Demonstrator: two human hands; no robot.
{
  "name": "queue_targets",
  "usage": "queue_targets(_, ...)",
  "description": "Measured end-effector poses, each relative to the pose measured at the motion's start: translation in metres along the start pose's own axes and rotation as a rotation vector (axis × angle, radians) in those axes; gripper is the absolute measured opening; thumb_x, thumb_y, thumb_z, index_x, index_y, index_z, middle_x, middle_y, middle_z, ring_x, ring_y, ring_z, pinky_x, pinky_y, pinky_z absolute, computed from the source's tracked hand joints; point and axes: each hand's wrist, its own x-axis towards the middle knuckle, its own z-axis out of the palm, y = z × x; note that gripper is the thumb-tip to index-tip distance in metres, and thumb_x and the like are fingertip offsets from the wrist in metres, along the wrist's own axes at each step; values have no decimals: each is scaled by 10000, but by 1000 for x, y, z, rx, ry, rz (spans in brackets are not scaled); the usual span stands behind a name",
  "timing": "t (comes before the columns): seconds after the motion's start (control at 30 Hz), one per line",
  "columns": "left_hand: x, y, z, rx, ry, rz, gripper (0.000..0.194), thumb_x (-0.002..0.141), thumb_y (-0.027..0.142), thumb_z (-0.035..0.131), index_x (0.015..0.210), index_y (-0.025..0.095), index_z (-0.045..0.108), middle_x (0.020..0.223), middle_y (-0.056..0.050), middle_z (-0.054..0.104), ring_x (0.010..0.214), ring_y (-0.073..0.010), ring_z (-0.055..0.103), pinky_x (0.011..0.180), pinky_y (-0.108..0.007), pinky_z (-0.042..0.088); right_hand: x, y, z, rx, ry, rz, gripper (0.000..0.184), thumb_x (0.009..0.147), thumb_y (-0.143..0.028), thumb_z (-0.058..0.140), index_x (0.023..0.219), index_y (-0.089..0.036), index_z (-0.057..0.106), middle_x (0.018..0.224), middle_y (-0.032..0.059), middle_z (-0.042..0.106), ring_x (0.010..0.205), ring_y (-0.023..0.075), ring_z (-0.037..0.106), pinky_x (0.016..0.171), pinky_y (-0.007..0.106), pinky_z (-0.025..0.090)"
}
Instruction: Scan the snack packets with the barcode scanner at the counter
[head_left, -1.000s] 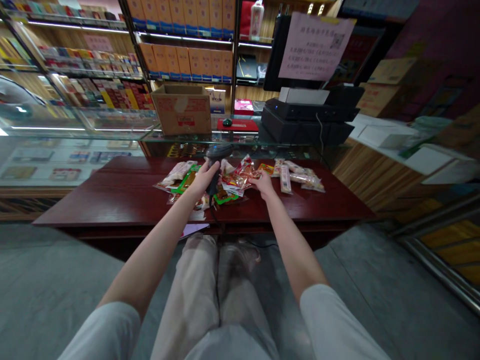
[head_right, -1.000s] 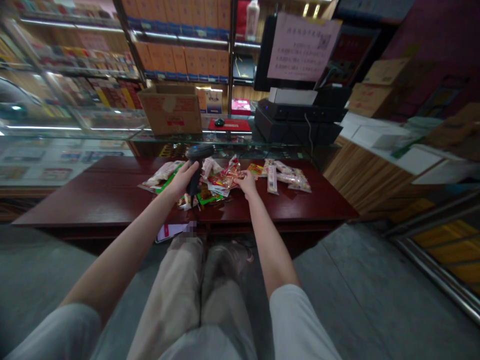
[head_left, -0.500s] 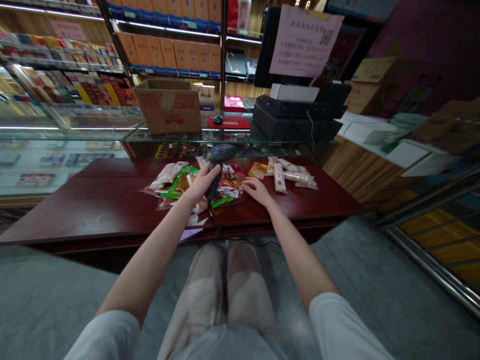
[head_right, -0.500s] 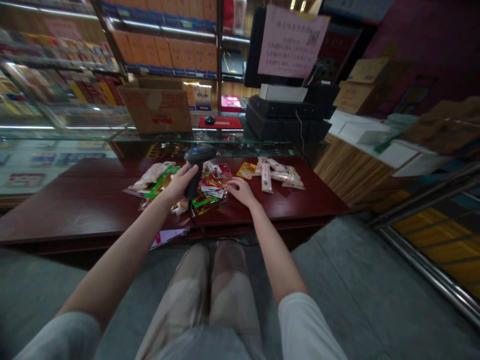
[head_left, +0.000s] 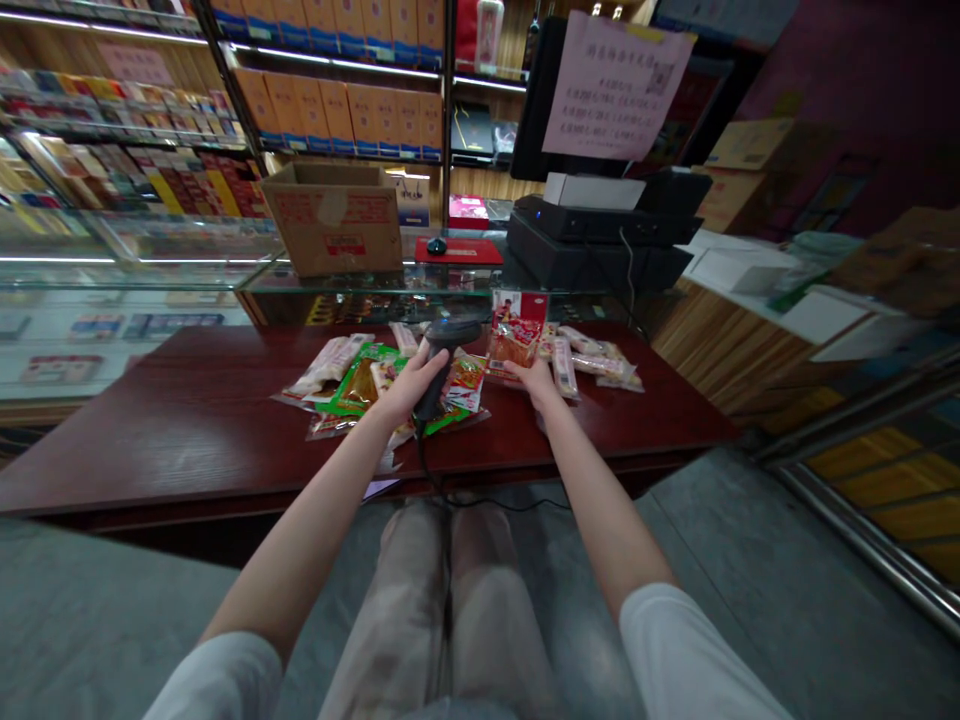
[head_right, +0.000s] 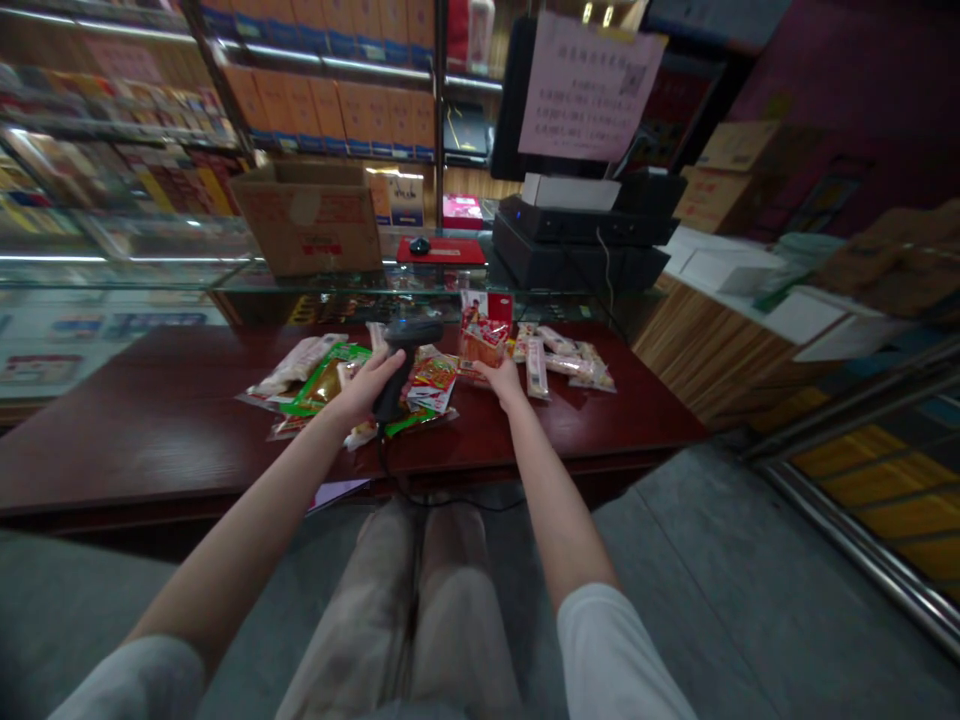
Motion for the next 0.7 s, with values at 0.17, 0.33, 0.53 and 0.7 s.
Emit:
queue_targets(0.17,8,-11,6,49,-47,-64,457,761,580,750,817,190,519,655,11,566,457,-84,505,411,-213,408,-5,8,1,184,123,-31,479,716,-390,698,1135,-268,501,1193,42,685,1040,213,690,751,359,635)
queue_targets(0.33,17,-24,12,153,-67,-98,479,786,611,714,715,181,515,564,10,541,402,-78,464,373,-205,368,-7,10,0,238,149,10,476,701,-314,630,1158,-260,508,1219,47,675,1055,215,684,756,358,638)
queue_targets(0.53,19,-26,16,221,-85,-62,476,838,607,656,678,185,504,500,16,510,372,-79,435,357,-202,341,-7,11,-1,171,107,-29,459,707,-342,628,1147,-243,539,1251,61,662,1085,220,678,806,384,628)
queue_targets(0.7,13,-23,16,159,-36,-51,446,804,580,711,733,190,508,534,24,523,390,-76,449,368,-199,356,-8,15,1,189,131,-89,545,689,-416,675,1184,-249,518,1259,72,662,1111,229,668,852,412,606)
